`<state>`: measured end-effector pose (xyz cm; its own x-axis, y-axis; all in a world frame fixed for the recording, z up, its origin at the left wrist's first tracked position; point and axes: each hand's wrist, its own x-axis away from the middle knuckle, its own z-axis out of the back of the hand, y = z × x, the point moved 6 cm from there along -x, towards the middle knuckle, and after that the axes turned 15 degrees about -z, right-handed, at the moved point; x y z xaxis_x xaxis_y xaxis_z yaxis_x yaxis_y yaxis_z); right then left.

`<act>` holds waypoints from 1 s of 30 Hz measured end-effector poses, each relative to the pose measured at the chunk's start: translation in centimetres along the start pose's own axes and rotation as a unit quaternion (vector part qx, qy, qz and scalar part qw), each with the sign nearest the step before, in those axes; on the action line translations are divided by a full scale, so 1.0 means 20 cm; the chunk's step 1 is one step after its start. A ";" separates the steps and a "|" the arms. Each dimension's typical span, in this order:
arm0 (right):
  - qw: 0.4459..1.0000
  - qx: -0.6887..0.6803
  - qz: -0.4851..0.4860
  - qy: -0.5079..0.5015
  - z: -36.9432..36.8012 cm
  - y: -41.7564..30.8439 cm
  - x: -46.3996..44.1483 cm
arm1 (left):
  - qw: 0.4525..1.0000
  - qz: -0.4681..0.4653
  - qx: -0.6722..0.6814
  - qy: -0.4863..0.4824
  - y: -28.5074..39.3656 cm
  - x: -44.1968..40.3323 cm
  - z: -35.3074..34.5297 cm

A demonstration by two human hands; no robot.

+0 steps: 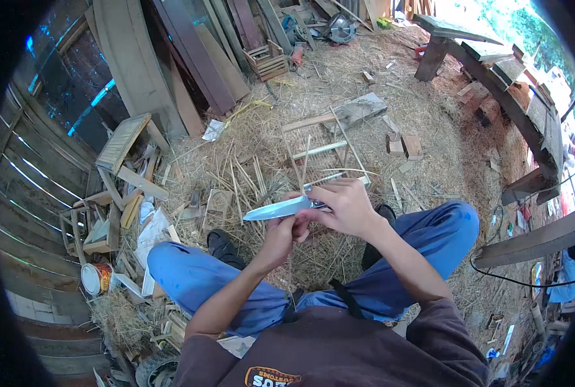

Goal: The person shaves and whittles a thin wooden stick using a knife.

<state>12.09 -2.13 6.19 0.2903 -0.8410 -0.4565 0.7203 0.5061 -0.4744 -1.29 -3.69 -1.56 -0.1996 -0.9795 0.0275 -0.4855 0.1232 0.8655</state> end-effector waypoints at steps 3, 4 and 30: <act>1.000 -0.026 0.001 -0.002 0.03 0.02 0.01 | 0.999 -0.017 -0.010 -0.031 -0.01 0.00 0.00; 0.999 -0.043 0.008 0.008 0.04 0.02 0.01 | 0.999 -0.009 0.009 -0.035 -0.03 0.01 0.00; 0.888 0.161 -0.348 0.254 0.61 0.57 -0.04 | 0.987 0.095 0.086 -0.101 0.04 0.17 -0.09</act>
<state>27.75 1.90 10.39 -0.5578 -0.6927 -0.4571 0.7807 -0.2511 -0.5723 -0.83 -7.16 0.14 -0.4579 -0.8866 0.0653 -0.5571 0.3434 0.7561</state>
